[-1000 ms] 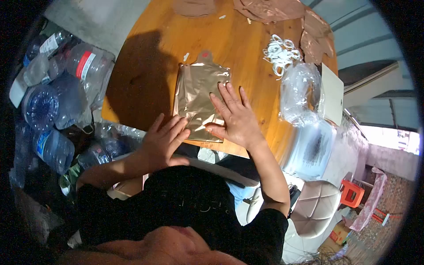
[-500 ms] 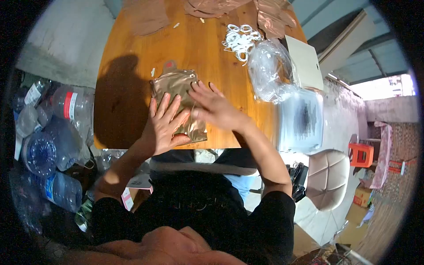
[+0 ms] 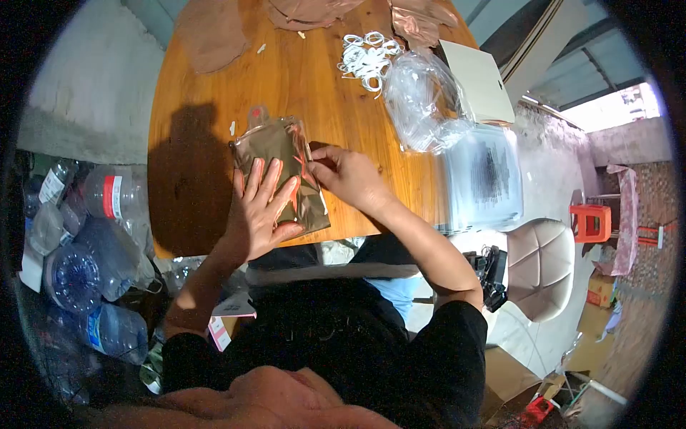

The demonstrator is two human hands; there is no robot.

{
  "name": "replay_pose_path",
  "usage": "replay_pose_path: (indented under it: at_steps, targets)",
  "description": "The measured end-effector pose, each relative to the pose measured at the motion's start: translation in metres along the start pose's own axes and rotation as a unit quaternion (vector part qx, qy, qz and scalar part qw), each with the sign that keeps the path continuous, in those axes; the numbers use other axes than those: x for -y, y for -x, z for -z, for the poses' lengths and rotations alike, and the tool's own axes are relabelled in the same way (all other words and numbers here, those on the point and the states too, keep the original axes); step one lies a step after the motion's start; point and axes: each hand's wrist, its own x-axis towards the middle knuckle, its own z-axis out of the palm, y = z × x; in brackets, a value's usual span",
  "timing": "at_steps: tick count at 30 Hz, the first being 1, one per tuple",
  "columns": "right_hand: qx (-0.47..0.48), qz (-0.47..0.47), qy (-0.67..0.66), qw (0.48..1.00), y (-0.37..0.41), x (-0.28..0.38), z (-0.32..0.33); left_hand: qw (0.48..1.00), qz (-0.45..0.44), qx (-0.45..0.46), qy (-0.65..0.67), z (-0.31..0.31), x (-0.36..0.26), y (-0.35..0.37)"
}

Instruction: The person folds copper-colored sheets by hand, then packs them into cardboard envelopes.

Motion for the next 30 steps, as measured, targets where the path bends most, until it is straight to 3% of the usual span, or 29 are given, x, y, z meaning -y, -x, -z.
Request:
replay_pose_path:
  at_steps: [1, 4, 5, 9, 12, 13, 15, 18, 19, 22, 23, 25, 27, 30]
  targets:
    - [-0.005, 0.003, -0.005, 1.000, 0.004, 0.003, -0.001, 1.000, -0.005, 0.002, -0.005, 0.001, -0.001, 0.000]
    - [-0.113, 0.196, 0.184, 0.957, 0.015, -0.002, -0.006, 1.000, 0.005, 0.029, -0.006, -0.001, 0.000, 0.000]
    - [-0.121, 0.195, 0.180, 0.957, 0.017, -0.005, -0.007, 0.999, -0.002, 0.033, -0.011, -0.002, 0.000, 0.000]
    - [-0.084, 0.163, 0.181, 0.966, 0.027, 0.000, -0.010, 0.998, 0.002, 0.068, -0.014, 0.000, -0.002, -0.003]
    - [-0.103, 0.288, 0.216, 0.927, 0.023, -0.007, -0.011, 0.996, 0.029, 0.080, 0.010, 0.003, -0.003, -0.007]
    - [-0.108, 0.286, 0.212, 0.928, 0.020, -0.008, -0.009, 0.996, 0.026, 0.085, 0.007, 0.004, -0.003, -0.007]
    - [-0.085, 0.395, 0.272, 0.873, 0.014, -0.010, -0.001, 0.996, 0.006, 0.089, -0.007, 0.005, -0.003, -0.006]
    - [-0.067, 0.454, 0.255, 0.851, -0.001, -0.022, 0.003, 0.996, -0.002, 0.089, -0.016, 0.000, 0.001, -0.003]
    - [-0.068, 0.454, 0.254, 0.851, -0.003, -0.022, 0.005, 0.996, 0.001, 0.091, -0.020, -0.001, 0.001, -0.002]
    - [0.033, 0.282, 0.074, 0.956, -0.009, -0.022, 0.009, 0.996, 0.001, 0.086, -0.022, -0.003, 0.003, 0.001]
    - [0.034, 0.282, 0.074, 0.956, -0.011, -0.020, 0.010, 0.996, 0.002, 0.086, -0.022, -0.003, 0.003, 0.001]
    - [0.100, 0.224, -0.058, 0.968, -0.014, -0.013, 0.012, 0.997, 0.003, 0.083, -0.007, -0.003, 0.003, 0.001]
    - [0.103, 0.207, -0.059, 0.971, -0.009, -0.009, 0.005, 0.997, 0.005, 0.080, -0.004, -0.004, 0.003, 0.002]
    - [0.061, 0.110, -0.235, 0.964, -0.015, -0.002, -0.008, 0.997, 0.013, 0.082, 0.003, -0.002, 0.001, 0.001]
